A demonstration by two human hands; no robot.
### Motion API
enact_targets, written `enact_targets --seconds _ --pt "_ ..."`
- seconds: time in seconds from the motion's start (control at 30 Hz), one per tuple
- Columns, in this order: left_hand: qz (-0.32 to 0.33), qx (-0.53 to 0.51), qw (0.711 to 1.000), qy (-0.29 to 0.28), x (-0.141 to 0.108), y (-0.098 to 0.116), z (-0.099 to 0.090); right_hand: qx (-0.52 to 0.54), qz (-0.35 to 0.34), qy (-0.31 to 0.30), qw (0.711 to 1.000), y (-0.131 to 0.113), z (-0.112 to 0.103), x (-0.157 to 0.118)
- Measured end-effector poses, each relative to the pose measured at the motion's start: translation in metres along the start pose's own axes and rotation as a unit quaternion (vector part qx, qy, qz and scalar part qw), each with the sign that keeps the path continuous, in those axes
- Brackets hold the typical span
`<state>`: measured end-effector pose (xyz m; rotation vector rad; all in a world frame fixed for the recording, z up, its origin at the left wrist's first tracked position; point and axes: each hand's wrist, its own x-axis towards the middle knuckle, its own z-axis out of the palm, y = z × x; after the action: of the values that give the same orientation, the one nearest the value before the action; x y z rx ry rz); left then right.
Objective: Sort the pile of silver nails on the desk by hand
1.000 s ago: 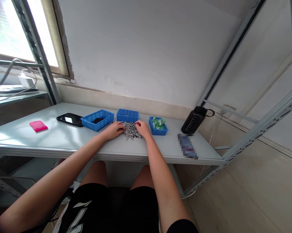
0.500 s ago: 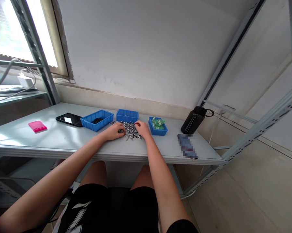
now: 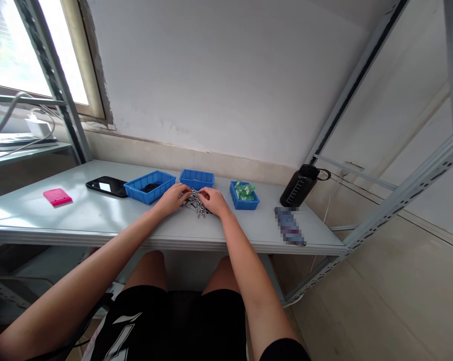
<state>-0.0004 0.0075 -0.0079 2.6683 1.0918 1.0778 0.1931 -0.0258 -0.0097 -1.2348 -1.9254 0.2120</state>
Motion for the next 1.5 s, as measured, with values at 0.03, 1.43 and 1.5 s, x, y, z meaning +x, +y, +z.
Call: enact_targets --seconds 0.03,1.43,1.5 --pt "-0.002 -0.002 1.000 0.003 0.0000 0.0005 -0.0002 -0.002 -0.009 -0.006 1.000 -0.0015 0.0009 0.0000" --pt "-0.028 0.022 0.999 -0.036 -0.0002 -0.0038 0.0017 0.000 -0.012 -0.017 1.000 0.0041 0.0021 0.0003" --pt "-0.027 0.024 0.999 -0.039 -0.0002 -0.0035 0.0017 0.001 -0.013 -0.016 1.000 0.0049 0.0020 0.0007"
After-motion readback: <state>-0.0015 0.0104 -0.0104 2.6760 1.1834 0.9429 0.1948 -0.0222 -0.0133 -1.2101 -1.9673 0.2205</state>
